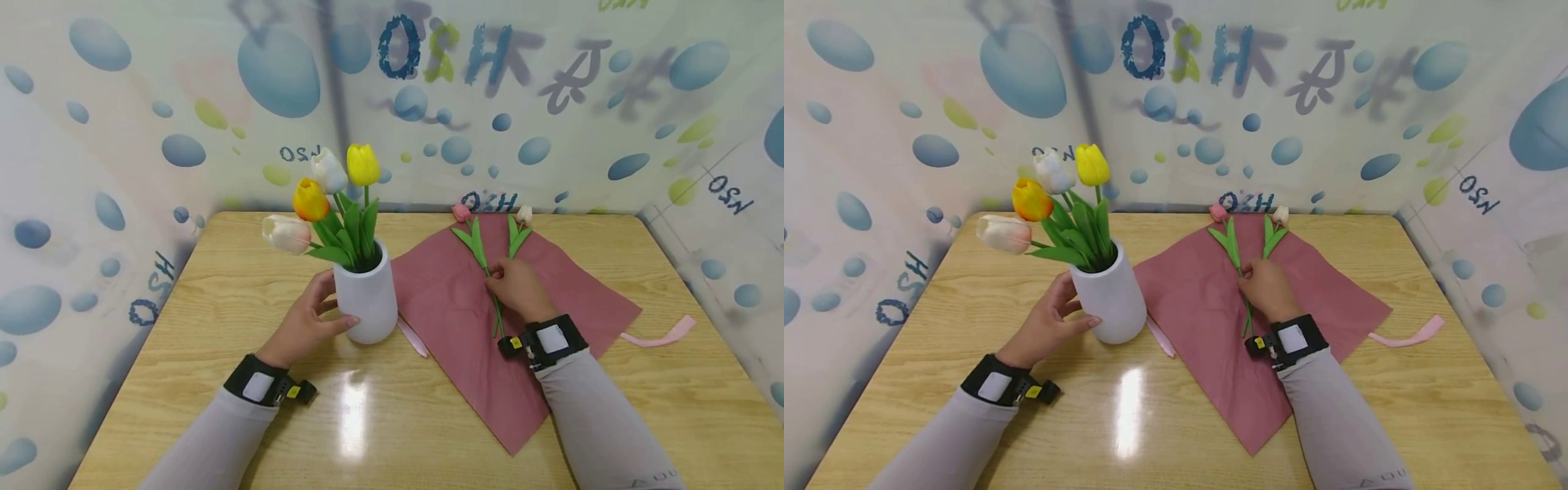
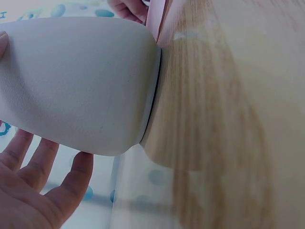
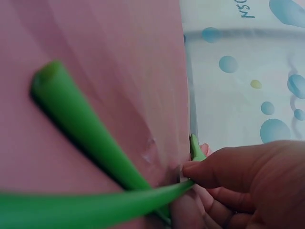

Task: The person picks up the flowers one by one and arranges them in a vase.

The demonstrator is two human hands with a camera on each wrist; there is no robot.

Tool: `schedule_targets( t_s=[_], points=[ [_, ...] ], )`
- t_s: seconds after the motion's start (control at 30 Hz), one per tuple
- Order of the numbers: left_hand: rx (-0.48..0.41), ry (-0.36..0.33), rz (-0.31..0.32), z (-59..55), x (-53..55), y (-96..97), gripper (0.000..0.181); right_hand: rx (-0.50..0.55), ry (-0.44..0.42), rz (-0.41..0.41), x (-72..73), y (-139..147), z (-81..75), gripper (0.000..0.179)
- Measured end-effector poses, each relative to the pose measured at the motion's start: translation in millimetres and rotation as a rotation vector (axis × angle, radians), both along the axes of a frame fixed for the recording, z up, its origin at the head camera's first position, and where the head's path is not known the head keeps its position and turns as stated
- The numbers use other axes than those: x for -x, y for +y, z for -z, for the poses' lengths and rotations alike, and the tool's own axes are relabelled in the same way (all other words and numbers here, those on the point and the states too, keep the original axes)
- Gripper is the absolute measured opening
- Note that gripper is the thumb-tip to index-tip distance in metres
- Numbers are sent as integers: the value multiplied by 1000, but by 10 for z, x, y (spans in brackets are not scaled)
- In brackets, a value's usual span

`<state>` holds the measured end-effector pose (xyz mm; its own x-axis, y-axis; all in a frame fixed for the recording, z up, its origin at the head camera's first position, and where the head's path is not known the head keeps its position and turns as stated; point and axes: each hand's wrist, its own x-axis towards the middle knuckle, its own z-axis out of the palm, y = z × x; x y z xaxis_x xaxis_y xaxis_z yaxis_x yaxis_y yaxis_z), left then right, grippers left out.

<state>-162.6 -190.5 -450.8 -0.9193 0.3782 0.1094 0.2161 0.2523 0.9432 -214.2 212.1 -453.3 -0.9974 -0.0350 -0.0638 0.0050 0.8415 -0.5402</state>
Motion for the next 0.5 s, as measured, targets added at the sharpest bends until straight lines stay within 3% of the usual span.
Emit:
schedule_targets(
  t_s=[0.5],
  points=[
    [10, -10, 2, 22, 8, -9, 82, 27, -23, -16, 5, 9, -26, 20]
  ],
)
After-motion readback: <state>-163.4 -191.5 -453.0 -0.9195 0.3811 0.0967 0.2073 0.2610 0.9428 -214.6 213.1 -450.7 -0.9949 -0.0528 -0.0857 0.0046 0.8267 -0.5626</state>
